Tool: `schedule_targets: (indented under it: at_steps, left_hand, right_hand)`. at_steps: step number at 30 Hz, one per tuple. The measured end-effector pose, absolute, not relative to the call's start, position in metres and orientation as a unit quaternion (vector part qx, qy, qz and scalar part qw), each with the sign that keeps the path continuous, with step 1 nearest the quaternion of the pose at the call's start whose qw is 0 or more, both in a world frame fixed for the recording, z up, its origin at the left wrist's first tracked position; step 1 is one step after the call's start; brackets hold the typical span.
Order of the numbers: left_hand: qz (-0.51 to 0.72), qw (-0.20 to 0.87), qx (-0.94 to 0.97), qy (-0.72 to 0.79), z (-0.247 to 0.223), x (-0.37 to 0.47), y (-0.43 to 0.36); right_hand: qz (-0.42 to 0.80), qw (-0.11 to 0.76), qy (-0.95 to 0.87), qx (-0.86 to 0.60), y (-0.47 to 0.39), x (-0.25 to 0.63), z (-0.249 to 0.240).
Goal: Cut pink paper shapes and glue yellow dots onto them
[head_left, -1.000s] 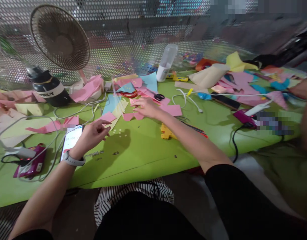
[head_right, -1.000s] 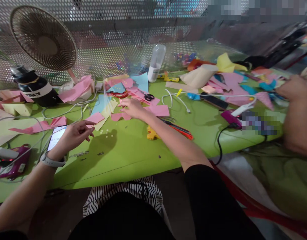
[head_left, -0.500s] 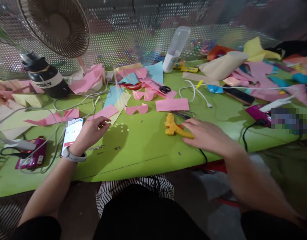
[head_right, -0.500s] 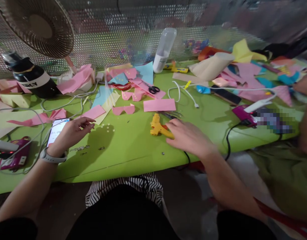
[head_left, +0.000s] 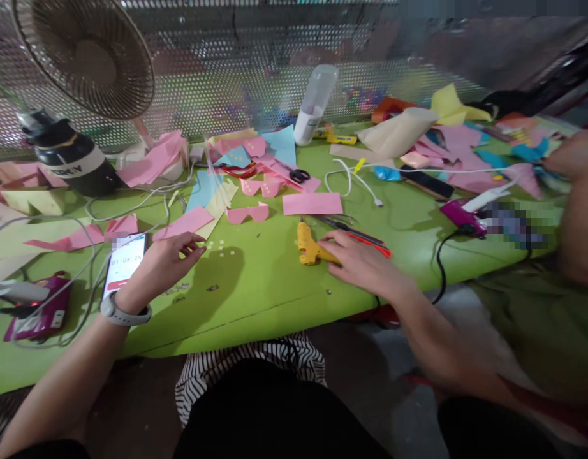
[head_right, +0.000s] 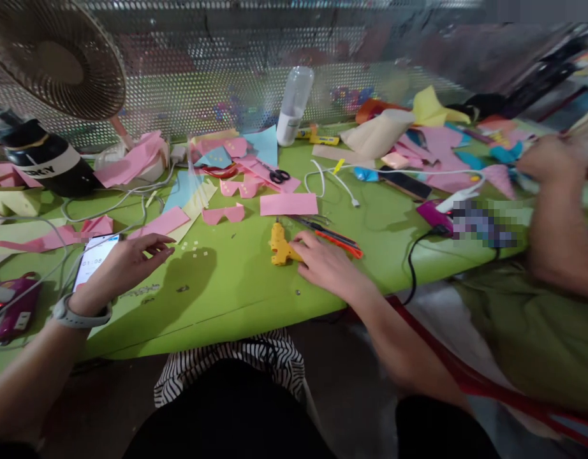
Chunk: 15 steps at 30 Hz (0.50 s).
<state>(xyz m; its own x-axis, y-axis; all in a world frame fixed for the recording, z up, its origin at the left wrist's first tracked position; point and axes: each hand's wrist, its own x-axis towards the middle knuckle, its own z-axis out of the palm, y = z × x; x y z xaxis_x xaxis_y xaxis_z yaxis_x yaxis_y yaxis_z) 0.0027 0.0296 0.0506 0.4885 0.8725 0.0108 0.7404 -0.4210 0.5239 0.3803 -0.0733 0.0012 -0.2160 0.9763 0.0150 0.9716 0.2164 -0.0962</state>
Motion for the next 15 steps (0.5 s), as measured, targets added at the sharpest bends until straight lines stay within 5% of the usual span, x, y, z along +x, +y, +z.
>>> schedule_targets:
  at_steps: [15]
  left_hand:
    - [0.093, 0.248, 0.865, 0.426, 0.042, -0.001, 0.001]
  right_hand:
    - [0.083, 0.106, -0.795, -0.591, -0.054, 0.370, -0.006]
